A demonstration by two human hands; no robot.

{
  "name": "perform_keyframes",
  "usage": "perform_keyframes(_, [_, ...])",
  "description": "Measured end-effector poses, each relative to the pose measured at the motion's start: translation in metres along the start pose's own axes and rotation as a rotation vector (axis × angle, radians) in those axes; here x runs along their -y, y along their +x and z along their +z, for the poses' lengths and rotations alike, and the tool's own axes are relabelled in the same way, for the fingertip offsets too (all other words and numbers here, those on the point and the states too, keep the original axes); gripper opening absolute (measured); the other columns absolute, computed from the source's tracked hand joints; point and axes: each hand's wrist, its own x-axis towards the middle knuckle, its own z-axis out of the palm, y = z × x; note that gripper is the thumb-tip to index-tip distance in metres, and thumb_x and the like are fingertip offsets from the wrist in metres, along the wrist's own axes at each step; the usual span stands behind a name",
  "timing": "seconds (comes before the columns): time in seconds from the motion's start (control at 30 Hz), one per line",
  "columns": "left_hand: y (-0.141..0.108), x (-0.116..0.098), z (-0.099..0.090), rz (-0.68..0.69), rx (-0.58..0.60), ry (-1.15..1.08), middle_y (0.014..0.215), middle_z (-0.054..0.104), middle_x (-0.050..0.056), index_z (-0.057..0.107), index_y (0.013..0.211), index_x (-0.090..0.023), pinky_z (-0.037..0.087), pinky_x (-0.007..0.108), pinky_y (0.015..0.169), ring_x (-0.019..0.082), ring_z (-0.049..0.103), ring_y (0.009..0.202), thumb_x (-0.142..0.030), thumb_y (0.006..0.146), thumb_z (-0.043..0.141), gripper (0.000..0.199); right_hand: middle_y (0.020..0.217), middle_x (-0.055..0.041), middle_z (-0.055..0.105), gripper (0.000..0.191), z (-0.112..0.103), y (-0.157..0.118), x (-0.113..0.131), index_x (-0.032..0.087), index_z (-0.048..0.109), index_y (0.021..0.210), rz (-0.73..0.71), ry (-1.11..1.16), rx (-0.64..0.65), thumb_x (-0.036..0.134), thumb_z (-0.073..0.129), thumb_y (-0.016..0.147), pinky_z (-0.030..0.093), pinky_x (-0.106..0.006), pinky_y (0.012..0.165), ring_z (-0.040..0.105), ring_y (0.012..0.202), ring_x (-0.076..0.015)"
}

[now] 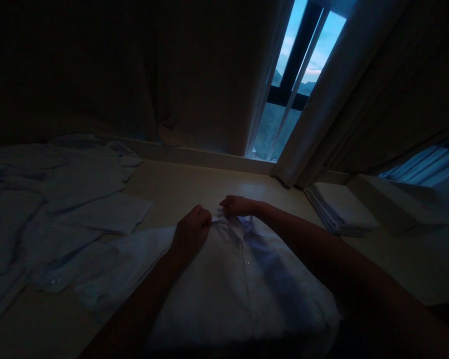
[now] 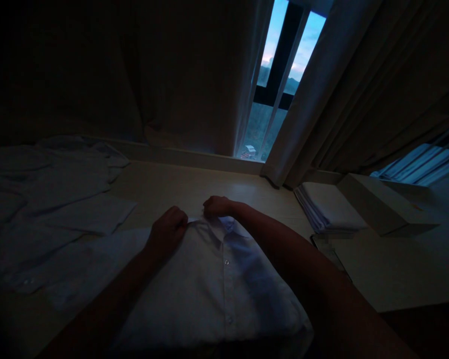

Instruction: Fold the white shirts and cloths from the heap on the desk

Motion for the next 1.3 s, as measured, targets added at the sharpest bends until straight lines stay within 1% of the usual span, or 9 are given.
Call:
perform_keyframes(0.17, [-0.003, 0.017, -0.002, -0.227, 0.04, 0.139, 0.107, 0.062, 0.008, 0.055, 0.109, -0.021, 0.044, 0.029, 0.075, 0.018, 0.059, 0.091, -0.029, 0.086, 0.043, 0.027, 0.09, -0.005, 0.071, 0.023, -0.024, -0.011, -0.015, 0.013, 0.07, 0.095, 0.151, 0.007, -0.065, 0.018, 0.061, 0.075, 0.042, -0.02, 0.063, 0.063, 0.077, -0.0145])
perform_keyframes(0.4, [-0.005, 0.056, -0.025, -0.397, 0.334, 0.39, 0.086, 0.068, 0.013, 0.065, 0.082, -0.02, 0.044, 0.034, 0.063, 0.025, 0.064, 0.077, -0.04, 0.083, 0.04, 0.032, 0.1, -0.0059, 0.07, 0.018, -0.039, -0.027, -0.039, 0.02, 0.066, 0.097, 0.354, -0.241, -0.244, 0.021, 0.061, 0.08, 0.041, -0.024, 0.073, 0.062, 0.091, -0.018])
perform_keyframes(0.6, [-0.011, 0.077, -0.052, -0.471, 0.347, 0.467, 0.083, 0.068, 0.013, 0.066, 0.081, -0.021, 0.044, 0.037, 0.063, 0.026, 0.064, 0.073, -0.045, 0.086, 0.033, 0.041, 0.102, -0.0136, 0.068, 0.022, -0.013, -0.027, -0.043, 0.016, 0.062, 0.106, 0.446, -0.311, -0.329, 0.019, 0.051, 0.088, 0.034, -0.036, 0.093, 0.059, 0.103, -0.0228])
perform_keyframes(0.73, [-0.016, 0.076, -0.061, -0.546, 0.299, 0.471, 0.086, 0.068, 0.016, 0.067, 0.085, -0.018, 0.045, 0.039, 0.065, 0.028, 0.064, 0.076, -0.053, 0.087, 0.026, 0.054, 0.125, -0.0126, 0.059, 0.036, 0.013, -0.027, -0.035, 0.019, 0.051, 0.126, 0.393, -0.297, -0.396, 0.024, 0.052, 0.09, 0.028, -0.043, 0.103, 0.049, 0.119, -0.0237])
perform_keyframes(0.83, [-0.02, 0.075, -0.069, -0.614, 0.284, 0.507, 0.086, 0.067, 0.017, 0.066, 0.086, -0.017, 0.045, 0.039, 0.064, 0.029, 0.063, 0.076, -0.051, 0.088, 0.026, 0.053, 0.131, -0.0116, 0.055, 0.041, 0.03, -0.05, -0.042, 0.019, 0.049, 0.13, 0.338, -0.224, -0.502, 0.022, 0.053, 0.089, 0.031, -0.043, 0.103, 0.049, 0.121, -0.0232])
perform_keyframes(0.93, [-0.019, 0.065, -0.072, -0.589, 0.27, 0.534, 0.092, 0.067, 0.018, 0.064, 0.094, -0.016, 0.046, 0.044, 0.069, 0.031, 0.063, 0.084, -0.04, 0.086, 0.034, 0.04, 0.122, -0.0113, 0.061, 0.036, 0.047, -0.1, -0.066, 0.017, 0.055, 0.122, 0.38, -0.164, -0.561, 0.015, 0.049, 0.087, 0.04, -0.038, 0.096, 0.054, 0.113, -0.0212])
perform_keyframes(1.1, [-0.013, 0.014, -0.033, -0.099, 0.084, 0.39, 0.134, 0.053, 0.015, 0.051, 0.128, -0.018, 0.031, 0.047, 0.106, 0.029, 0.043, 0.128, -0.032, 0.085, 0.044, 0.046, 0.113, -0.0132, 0.064, 0.034, 0.08, -0.189, -0.102, 0.015, 0.059, 0.116, 0.568, -0.243, -0.554, 0.017, 0.044, 0.086, 0.042, -0.037, 0.092, 0.057, 0.105, -0.0231])
perform_keyframes(1.2, [-0.019, -0.019, 0.014, 0.094, 0.24, 0.197, 0.148, 0.04, 0.008, 0.042, 0.139, -0.023, 0.022, 0.045, 0.113, 0.026, 0.031, 0.138, -0.043, 0.087, 0.046, 0.056, 0.126, -0.0146, 0.057, 0.035, 0.094, -0.211, -0.105, 0.016, 0.056, 0.121, 0.702, -0.326, -0.492, 0.026, 0.048, 0.088, 0.034, -0.041, 0.098, 0.05, 0.115, -0.0263])
perform_keyframes(1.3, [-0.032, -0.032, 0.049, 0.079, 0.428, 0.175, 0.155, 0.028, 0.006, 0.032, 0.144, -0.036, 0.02, 0.057, 0.11, 0.033, 0.024, 0.141, -0.056, 0.085, 0.043, 0.063, 0.134, -0.0132, 0.051, 0.047, 0.097, -0.213, -0.103, 0.02, 0.046, 0.133, 0.813, -0.31, -0.456, 0.037, 0.051, 0.089, 0.032, -0.042, 0.097, 0.046, 0.119, -0.0279])
